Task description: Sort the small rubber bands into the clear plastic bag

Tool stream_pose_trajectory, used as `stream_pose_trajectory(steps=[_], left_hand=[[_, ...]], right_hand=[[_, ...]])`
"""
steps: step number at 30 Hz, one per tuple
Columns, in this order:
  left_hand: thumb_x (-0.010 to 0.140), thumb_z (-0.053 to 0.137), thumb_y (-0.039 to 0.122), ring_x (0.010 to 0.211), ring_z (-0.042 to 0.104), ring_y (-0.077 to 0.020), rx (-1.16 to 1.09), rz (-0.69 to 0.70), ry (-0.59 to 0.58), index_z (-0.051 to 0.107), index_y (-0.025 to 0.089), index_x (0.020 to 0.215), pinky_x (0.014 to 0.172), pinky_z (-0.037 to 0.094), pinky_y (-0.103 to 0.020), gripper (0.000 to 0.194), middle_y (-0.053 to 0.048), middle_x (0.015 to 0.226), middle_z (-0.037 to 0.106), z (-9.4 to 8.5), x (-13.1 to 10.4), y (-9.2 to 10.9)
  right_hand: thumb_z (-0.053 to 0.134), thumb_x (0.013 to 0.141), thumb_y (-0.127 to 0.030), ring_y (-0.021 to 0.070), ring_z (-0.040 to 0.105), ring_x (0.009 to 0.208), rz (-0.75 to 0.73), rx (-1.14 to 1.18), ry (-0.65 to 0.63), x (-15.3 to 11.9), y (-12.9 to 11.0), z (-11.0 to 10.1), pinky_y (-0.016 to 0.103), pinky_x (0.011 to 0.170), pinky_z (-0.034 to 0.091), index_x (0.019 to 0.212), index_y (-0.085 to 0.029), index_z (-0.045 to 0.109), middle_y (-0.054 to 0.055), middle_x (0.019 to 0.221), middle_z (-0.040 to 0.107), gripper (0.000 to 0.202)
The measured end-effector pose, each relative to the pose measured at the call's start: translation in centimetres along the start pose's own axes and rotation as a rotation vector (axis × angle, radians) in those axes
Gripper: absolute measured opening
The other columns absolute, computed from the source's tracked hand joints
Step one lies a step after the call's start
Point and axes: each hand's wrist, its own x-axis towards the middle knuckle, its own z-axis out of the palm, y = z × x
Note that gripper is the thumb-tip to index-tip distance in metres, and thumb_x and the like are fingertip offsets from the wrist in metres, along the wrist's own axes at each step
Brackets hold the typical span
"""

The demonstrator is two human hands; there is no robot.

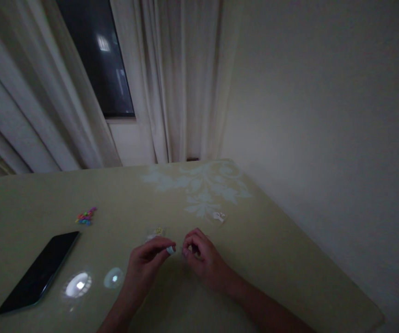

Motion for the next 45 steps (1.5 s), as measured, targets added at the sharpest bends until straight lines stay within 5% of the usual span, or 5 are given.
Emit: stream_pose_trajectory(steps=[12,22,31,39,45], left_hand=[[0.086,0.081,0.032,0.077,0.075,-0.0189,-0.046,0.093,-0.123,0.085,0.024,0.088,0.071,0.061,-0.025,0.01,-0.005,0.083,0.08,0.8,-0.6,-0.9],[0.084,0.081,0.04,0.087,0.079,-0.0213,0.049,-0.049,0.008,0.085,0.024,0.095,0.078,0.063,-0.026,0.019,-0.007,0.095,0.083,0.4,-0.6,0.0],[0.084,0.082,0.038,0.082,0.078,-0.02,0.02,-0.082,0.02,0.083,0.023,0.09,0.074,0.062,-0.025,0.017,-0.006,0.089,0.082,0.6,-0.8,-0.4],[0.084,0.082,0.031,0.077,0.076,-0.0189,0.013,0.101,-0.11,0.085,0.025,0.087,0.07,0.06,-0.024,0.008,-0.005,0.083,0.081,0.9,-0.4,-0.7],[0.087,0.08,0.032,0.082,0.077,-0.0202,-0.049,0.031,-0.185,0.085,0.027,0.098,0.074,0.061,-0.026,0.013,-0.005,0.09,0.082,1.5,-1.0,-0.9]], right_hand=[[0.067,0.097,-0.037,0.014,0.051,0.08,0.099,0.276,0.003,0.1,-1.3,-0.7,0.026,0.072,0.041,0.093,-0.019,0.068,0.002,0.096,0.057,0.019],[0.08,0.078,-0.018,0.0148,0.058,0.073,0.147,-0.271,-0.493,0.1,0.3,-4.9,0.024,0.067,0.039,0.086,-0.02,0.079,-0.001,0.076,0.066,0.008],[0.072,0.078,-0.022,0.0174,0.059,0.073,0.122,-0.532,-0.539,-0.5,0.1,-3.7,0.028,0.07,0.039,0.087,-0.019,0.076,0.003,0.082,0.071,0.011],[0.067,0.086,-0.031,0.0114,0.043,0.066,0.25,0.186,-0.217,0.0,-0.3,-4.0,0.024,0.06,0.034,0.09,-0.017,0.066,-0.004,0.073,0.051,0.014],[0.071,0.087,-0.041,0.0102,0.039,0.065,0.284,0.428,-0.218,-0.2,0.0,-2.3,0.024,0.059,0.031,0.087,-0.017,0.063,-0.004,0.072,0.049,0.026]])
